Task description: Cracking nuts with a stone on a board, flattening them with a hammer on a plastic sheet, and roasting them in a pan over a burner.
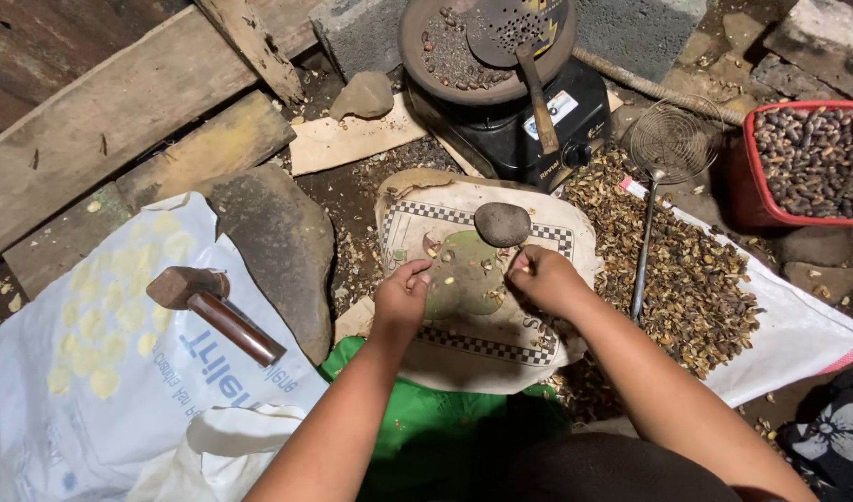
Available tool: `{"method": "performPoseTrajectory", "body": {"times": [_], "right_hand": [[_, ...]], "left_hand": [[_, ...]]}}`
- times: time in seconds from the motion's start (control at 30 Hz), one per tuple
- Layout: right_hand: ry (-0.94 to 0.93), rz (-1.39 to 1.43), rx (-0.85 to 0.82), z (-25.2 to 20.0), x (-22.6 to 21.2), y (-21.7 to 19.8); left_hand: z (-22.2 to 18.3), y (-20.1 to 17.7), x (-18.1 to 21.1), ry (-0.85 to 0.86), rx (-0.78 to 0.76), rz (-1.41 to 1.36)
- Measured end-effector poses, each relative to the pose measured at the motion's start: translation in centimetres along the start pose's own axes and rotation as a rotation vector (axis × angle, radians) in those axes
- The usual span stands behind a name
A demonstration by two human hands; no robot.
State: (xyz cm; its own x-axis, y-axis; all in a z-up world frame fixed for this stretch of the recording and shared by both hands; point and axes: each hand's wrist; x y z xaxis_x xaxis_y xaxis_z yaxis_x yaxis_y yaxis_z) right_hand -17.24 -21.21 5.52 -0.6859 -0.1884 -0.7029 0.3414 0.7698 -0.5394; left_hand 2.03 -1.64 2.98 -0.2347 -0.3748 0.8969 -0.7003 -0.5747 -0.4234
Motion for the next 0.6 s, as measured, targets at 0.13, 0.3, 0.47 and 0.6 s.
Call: {"method": "performPoseTrajectory", "body": {"times": [0.13, 0.3, 0.47, 0.6], "right_hand": [[0.036, 0.150, 0.005, 0.4, 0.1, 0.8], [0.116, 0.383, -0.216, 0.5, -4.1, 4.1], [-0.651, -0.154, 0.107, 2.3, -4.5, 7.7], [-0.498, -0.215, 0.031, 1.5, -4.9, 5.0]], "left_hand": [[-0.4, 0.5, -0.3, -0.202, -0.096, -0.182], [0.7, 0.8, -3.2, -0.454, -0.148, -0.317], [5.2, 1.1, -3.8, -0.021, 0.046, -0.203], [4.9, -0.2, 2.2, 0.141, 0.075, 0.070]]}}
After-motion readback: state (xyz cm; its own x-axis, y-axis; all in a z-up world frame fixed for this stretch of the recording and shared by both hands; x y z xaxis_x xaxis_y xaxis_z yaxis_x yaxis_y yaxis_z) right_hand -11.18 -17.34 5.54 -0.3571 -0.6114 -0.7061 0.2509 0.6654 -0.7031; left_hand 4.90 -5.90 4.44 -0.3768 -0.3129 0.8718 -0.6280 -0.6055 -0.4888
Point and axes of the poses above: each hand's wrist, its own z-axis towards the middle knuckle, its own y-axis out of the palm, x = y × z, and after that the axes turned 4 degrees about z, right-handed
